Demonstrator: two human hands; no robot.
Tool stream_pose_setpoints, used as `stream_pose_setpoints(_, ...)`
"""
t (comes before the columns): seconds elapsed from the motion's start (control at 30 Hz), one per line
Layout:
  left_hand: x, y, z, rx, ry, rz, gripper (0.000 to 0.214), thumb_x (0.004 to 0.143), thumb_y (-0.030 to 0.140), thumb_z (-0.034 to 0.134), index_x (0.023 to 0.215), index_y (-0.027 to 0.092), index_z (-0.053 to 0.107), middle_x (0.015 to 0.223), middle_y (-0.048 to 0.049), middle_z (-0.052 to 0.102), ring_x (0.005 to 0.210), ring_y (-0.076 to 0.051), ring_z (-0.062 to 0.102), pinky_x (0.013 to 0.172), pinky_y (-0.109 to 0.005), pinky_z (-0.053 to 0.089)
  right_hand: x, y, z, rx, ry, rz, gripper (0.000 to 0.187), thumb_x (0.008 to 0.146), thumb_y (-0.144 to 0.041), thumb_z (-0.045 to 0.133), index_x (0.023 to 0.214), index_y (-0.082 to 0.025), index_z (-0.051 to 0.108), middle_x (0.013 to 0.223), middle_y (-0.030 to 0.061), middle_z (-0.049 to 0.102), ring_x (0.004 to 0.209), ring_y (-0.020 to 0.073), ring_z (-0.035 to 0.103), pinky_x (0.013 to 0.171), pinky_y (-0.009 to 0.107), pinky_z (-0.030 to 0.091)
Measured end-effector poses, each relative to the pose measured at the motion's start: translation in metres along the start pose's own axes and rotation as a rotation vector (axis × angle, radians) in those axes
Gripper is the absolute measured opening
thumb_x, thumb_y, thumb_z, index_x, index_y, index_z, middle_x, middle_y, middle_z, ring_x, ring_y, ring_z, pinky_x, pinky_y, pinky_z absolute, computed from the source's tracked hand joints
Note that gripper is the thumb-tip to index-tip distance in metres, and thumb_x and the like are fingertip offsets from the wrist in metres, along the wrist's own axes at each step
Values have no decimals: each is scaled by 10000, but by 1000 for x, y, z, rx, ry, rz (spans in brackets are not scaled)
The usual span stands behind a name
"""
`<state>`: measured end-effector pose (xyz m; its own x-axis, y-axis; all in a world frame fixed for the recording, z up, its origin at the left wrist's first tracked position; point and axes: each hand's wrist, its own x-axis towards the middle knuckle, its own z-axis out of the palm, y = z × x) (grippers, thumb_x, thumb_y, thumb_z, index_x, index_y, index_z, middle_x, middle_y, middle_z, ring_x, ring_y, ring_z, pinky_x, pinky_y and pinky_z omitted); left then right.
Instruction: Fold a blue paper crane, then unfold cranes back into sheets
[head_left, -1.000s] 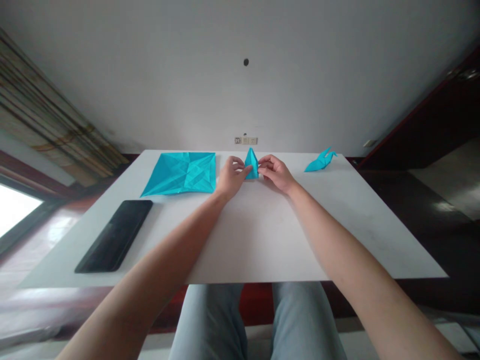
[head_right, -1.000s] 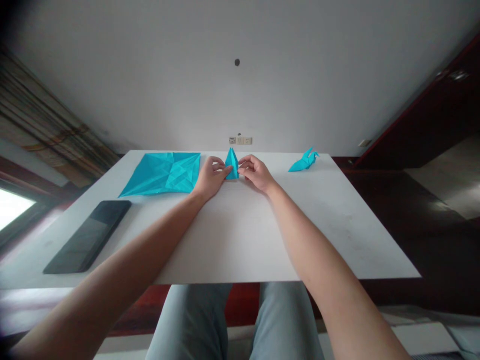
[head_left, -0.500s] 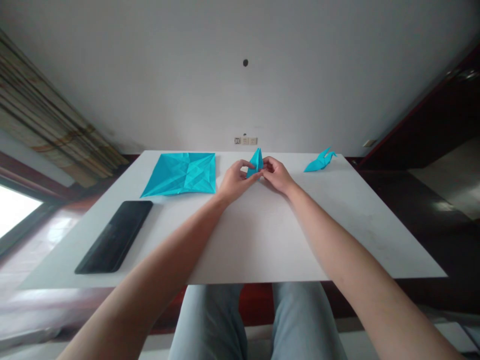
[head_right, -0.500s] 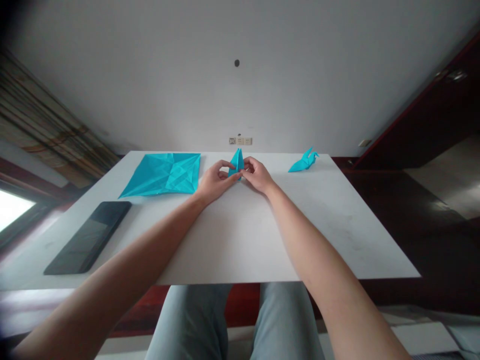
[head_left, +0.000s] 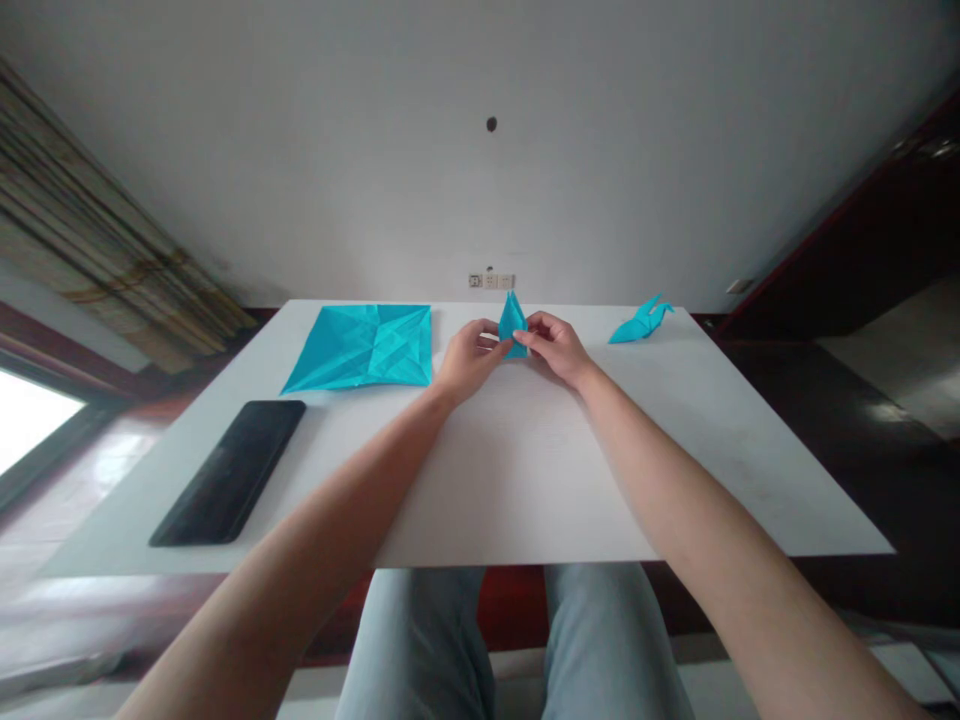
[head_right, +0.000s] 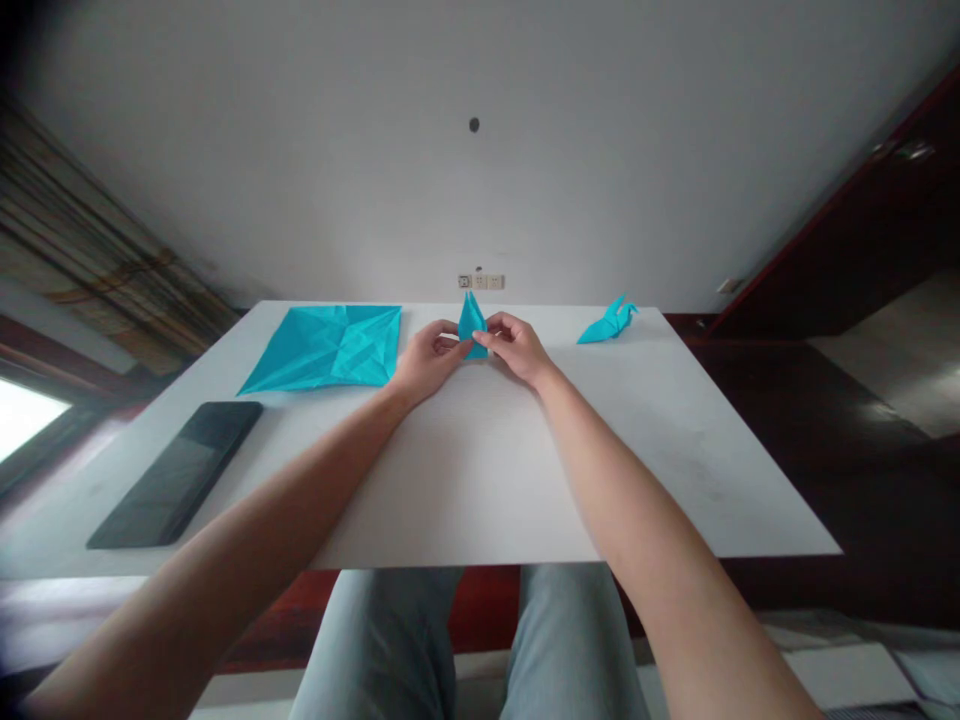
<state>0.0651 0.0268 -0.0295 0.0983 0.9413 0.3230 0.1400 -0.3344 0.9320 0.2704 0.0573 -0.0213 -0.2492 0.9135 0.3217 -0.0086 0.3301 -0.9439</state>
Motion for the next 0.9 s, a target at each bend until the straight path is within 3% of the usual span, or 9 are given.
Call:
stream_pose_setpoints(0.27, 5, -7, -1, -26, 60, 64, 191, 932, 209, 856, 1038, 207, 697, 1011, -28, 818, 939, -172, 820, 828, -274, 632, 1, 9, -4, -32, -83, -14, 607, 713, -718, 1027, 964, -279, 691, 725, -65, 589, 596, 116, 427, 543, 271, 310)
stream_pose_setpoints(0.47, 3, -6, -1, -33, 100, 44, 348, 931, 157, 856, 1207, 224, 655, 1148, -9, 756, 759, -85, 753, 698, -211, 569, 2, 11, -1, -75, -48, -13, 591, 730, -690, 1018, 926, -267, 655, 733, -67, 571, 588, 107, 378, 553, 275, 266)
stream_pose_setpoints(0.6, 3, -6, -1, -4, 110, 16, 326, 951, 175, 855, 1221, 218, 678, 1125, -16, 752, 717, -78, 722, 649, -210, 526, 5, 13, 0, -38, 2, -42, 659, 690, -658, 1049, 1015, -282, 616, 866, -56, 672, 611, 99, 436, 576, 271, 335)
stream_pose_setpoints(0.7, 4, -6, -2, 7, 91, 6, 229, 977, 193, 834, 1146, 213, 680, 1142, -30, 776, 720, -80, 722, 636, -206, 512, 5, 13, 0, -18, 6, -41, 716, 719, -666, 1036, 1159, -326, 585, 825, -79, 665, 594, 117, 454, 569, 275, 349)
stream_pose_setpoints(0.8, 4, -4, -1, -18, 103, 16, 348, 970, 178, 840, 1246, 244, 638, 1138, -14, 782, 658, -64, 694, 602, -194, 503, 4, 12, 0, -1, 18, -60, 730, 787, -676, 997, 1269, -359, 550, 828, -88, 654, 563, 123, 470, 546, 282, 359)
stream_pose_setpoints(0.9, 2, -1, 0, -35, 69, -11, 385, 979, 183, 835, 1292, 257, 624, 1141, -8, 791, 684, -78, 738, 613, -191, 554, 4, 11, -1, -20, 16, -60, 656, 822, -722, 953, 1218, -342, 594, 851, -66, 657, 569, 124, 494, 538, 286, 383)
